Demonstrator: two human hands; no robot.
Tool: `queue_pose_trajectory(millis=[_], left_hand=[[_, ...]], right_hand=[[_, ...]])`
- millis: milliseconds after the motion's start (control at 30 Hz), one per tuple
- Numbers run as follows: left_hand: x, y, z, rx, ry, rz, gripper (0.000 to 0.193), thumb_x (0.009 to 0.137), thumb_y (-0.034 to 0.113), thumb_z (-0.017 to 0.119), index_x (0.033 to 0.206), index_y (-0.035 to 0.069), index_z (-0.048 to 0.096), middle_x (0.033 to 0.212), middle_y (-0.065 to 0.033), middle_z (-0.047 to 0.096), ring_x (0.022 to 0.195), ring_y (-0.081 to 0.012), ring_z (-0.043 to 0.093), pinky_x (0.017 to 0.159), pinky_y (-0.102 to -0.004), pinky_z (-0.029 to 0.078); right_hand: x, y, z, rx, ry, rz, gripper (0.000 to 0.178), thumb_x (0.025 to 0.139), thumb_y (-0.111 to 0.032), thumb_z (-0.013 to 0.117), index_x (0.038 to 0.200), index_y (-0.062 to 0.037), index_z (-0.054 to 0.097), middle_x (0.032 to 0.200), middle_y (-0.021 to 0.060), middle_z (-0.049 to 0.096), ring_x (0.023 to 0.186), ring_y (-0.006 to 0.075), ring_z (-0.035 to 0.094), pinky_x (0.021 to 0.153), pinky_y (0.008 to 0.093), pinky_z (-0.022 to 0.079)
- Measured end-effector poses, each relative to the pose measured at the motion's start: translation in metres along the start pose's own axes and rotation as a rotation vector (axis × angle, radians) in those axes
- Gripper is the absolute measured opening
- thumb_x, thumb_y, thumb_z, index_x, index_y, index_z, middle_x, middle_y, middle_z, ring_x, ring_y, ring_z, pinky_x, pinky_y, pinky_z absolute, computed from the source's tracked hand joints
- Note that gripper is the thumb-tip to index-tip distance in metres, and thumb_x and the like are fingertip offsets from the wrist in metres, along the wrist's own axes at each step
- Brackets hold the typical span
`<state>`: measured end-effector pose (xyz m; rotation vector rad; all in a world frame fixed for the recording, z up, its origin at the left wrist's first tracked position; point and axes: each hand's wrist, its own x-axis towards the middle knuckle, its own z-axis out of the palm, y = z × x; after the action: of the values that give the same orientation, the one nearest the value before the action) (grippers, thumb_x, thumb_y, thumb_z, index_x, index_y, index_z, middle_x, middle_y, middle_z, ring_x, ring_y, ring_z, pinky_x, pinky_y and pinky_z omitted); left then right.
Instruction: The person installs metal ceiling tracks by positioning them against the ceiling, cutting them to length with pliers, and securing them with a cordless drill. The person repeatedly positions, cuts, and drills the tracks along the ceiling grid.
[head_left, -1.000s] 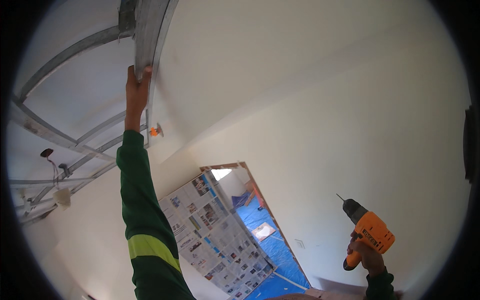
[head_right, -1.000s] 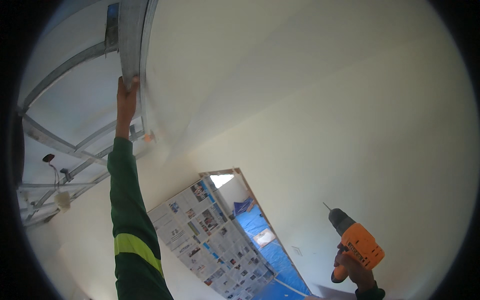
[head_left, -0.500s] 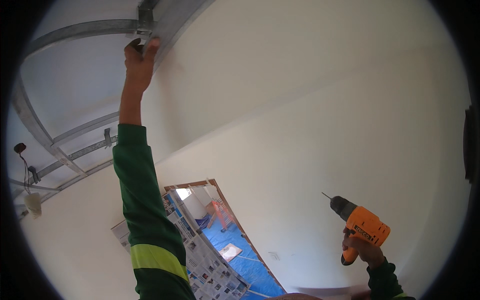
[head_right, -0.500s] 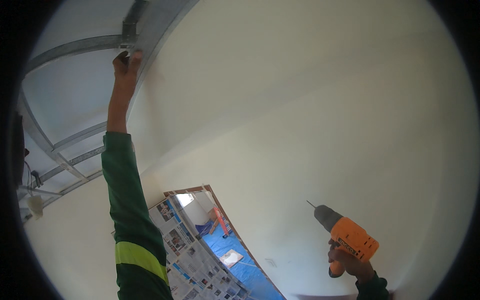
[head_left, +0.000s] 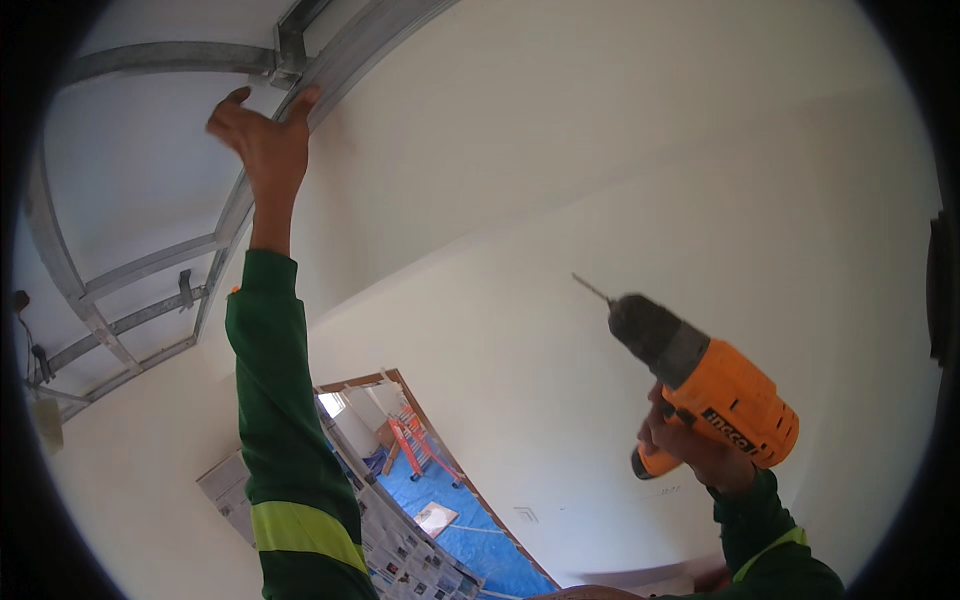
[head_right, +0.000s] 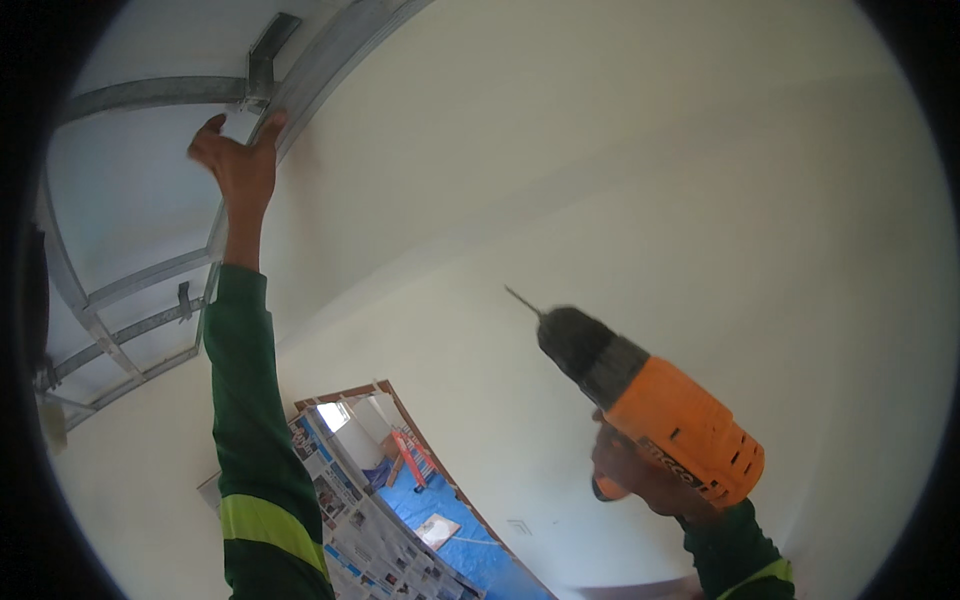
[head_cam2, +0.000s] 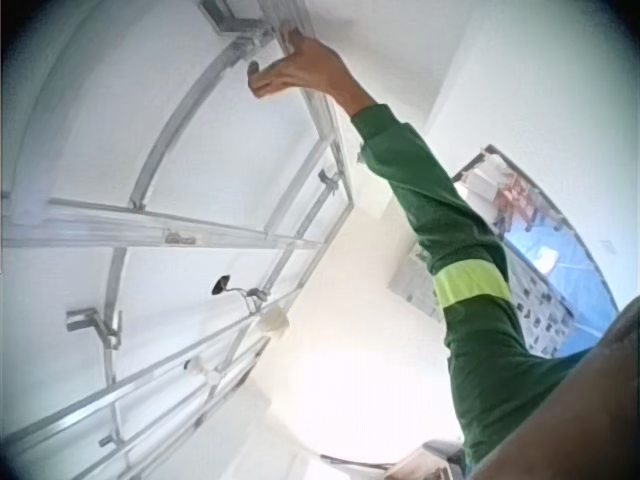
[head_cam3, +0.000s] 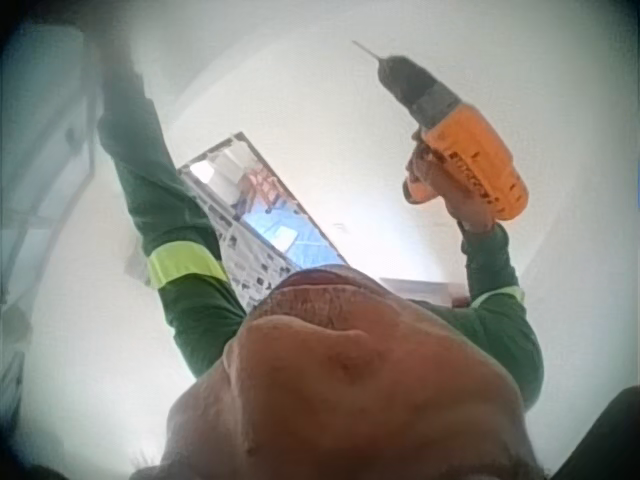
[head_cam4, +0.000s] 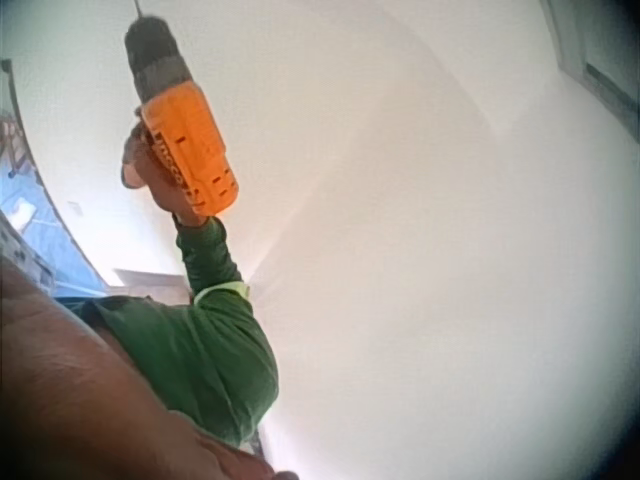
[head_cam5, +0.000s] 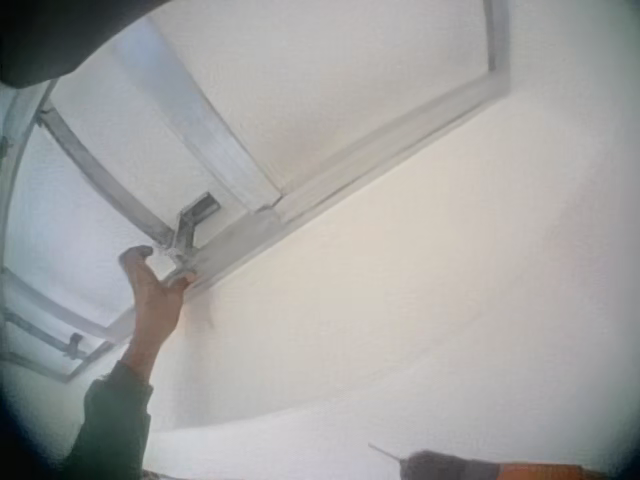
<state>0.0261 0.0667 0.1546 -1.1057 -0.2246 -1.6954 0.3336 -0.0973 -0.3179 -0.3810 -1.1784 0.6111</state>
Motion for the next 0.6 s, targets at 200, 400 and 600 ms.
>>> queue_pose_trajectory(millis=[200, 400, 600], left_hand=[[0.005, 0.059, -0.027, 0.463, 0.049, 0.423, 0.063, 0.082, 0.027, 0.091, 0.133, 0.011, 0.057, 0.137, -0.0085, 0.054, 0.129, -0.0339, 0.050, 0.108, -0.0543, 0.041], [0.057, 0.080, -0.049, 0.553, -0.245, 0.826, 0.061, 0.082, 0.022, 0.088, 0.132, 0.010, 0.057, 0.123, -0.0078, 0.065, 0.131, -0.0250, 0.058, 0.123, -0.0496, 0.038], [0.076, 0.092, -0.036, 0.546, -0.442, 0.817, 0.062, 0.083, 0.030, 0.087, 0.133, 0.008, 0.058, 0.109, -0.0115, 0.071, 0.115, -0.0318, 0.069, 0.119, -0.0498, 0.043]], right_hand=[[0.047, -0.030, 0.048, -0.204, 0.003, -0.092, 0.033, 0.091, 0.006, 0.067, 0.121, -0.0040, 0.058, 0.104, 0.0099, 0.067, 0.075, 0.0234, 0.071, 0.076, 0.0427, 0.063], [0.062, -0.037, 0.067, -0.197, -0.227, -0.261, 0.029, 0.091, 0.002, 0.071, 0.118, -0.0044, 0.063, 0.093, 0.0072, 0.070, 0.078, 0.0189, 0.073, 0.078, 0.0383, 0.063], [0.094, -0.019, 0.089, 0.419, -0.263, -0.236, 0.028, 0.091, -0.001, 0.073, 0.117, -0.0037, 0.065, 0.086, 0.0058, 0.071, 0.079, 0.0164, 0.074, 0.075, 0.0362, 0.063]])
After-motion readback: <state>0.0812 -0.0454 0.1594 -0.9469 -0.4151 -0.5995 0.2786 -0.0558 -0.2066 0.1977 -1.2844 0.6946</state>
